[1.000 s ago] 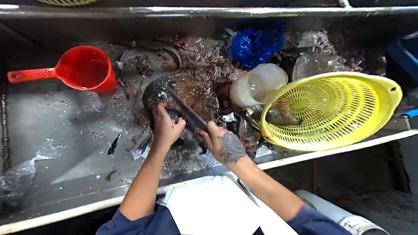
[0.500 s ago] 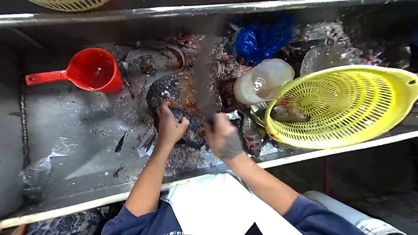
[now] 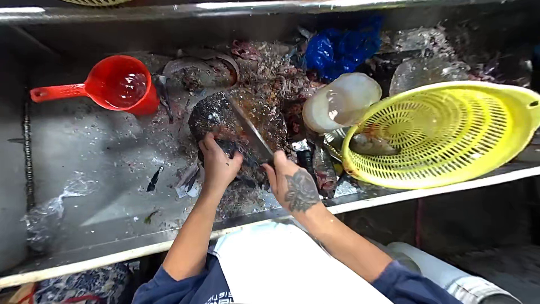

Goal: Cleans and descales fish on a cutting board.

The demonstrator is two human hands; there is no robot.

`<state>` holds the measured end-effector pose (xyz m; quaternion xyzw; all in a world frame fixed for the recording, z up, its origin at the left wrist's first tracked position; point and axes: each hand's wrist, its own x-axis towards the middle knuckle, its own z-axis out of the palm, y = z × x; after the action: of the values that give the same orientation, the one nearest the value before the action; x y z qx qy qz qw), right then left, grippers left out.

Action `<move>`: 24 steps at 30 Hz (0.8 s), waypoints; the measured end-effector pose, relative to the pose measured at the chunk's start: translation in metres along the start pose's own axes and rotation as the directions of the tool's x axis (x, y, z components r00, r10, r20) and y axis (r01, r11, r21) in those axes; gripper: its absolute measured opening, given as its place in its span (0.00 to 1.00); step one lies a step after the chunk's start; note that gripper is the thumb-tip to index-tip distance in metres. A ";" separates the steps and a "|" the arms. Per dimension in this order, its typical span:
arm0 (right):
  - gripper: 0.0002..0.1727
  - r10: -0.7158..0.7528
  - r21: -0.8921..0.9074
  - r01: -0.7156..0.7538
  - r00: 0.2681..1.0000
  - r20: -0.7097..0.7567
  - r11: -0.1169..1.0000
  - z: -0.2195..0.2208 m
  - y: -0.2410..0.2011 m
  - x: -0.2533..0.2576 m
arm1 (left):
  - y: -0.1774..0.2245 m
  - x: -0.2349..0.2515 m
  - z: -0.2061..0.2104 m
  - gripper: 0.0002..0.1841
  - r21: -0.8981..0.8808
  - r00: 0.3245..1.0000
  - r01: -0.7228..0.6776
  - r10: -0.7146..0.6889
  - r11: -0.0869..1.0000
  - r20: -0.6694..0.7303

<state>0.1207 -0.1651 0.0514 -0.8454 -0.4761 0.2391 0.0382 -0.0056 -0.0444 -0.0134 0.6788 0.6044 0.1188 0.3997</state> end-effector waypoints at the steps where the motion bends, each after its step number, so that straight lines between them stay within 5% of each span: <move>1: 0.18 -0.029 0.020 0.031 0.991 -0.128 0.999 0.005 0.000 -0.004 | -0.001 -0.003 0.001 0.48 -0.005 1.000 0.008 -0.008 1.000 -0.008; 2: 0.17 -0.006 0.029 0.009 0.993 -0.118 1.000 0.011 -0.001 -0.004 | -0.001 -0.002 0.003 0.48 -0.017 0.999 0.004 -0.004 1.000 -0.033; 4: 0.23 0.125 -0.024 -0.122 0.961 0.246 0.992 0.024 -0.003 -0.008 | -0.010 -0.010 0.005 0.47 -0.004 0.994 -0.054 0.053 0.999 -0.095; 7: 0.23 0.139 -0.024 -0.142 0.898 0.417 0.990 0.000 0.006 0.016 | -0.008 0.002 0.003 0.48 -0.027 0.985 -0.154 0.151 0.988 -0.080; 13: 0.25 0.313 -0.012 -0.320 0.917 0.246 0.947 -0.033 0.022 0.030 | 0.008 0.032 -0.025 0.48 -0.003 0.982 -0.188 0.188 0.982 0.029; 18: 0.26 0.108 0.191 -0.194 0.917 0.384 0.962 0.005 0.041 0.014 | 0.012 0.065 -0.029 0.57 -0.039 0.982 -0.143 0.147 0.989 0.115; 21: 0.26 0.010 0.494 -0.256 0.895 0.446 0.831 0.022 0.066 0.020 | 0.021 0.085 -0.034 0.46 0.108 0.953 -0.212 0.181 0.971 0.242; 24: 0.24 -0.004 0.543 -0.301 0.872 0.489 0.784 0.025 0.074 0.013 | 0.039 0.089 -0.037 0.43 0.358 0.940 -0.268 0.162 0.894 0.299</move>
<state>0.1741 -0.1986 0.0025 -0.7417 -0.2990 0.5757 0.1707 0.0206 0.0533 0.0087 0.8179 0.4784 -0.0517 0.3154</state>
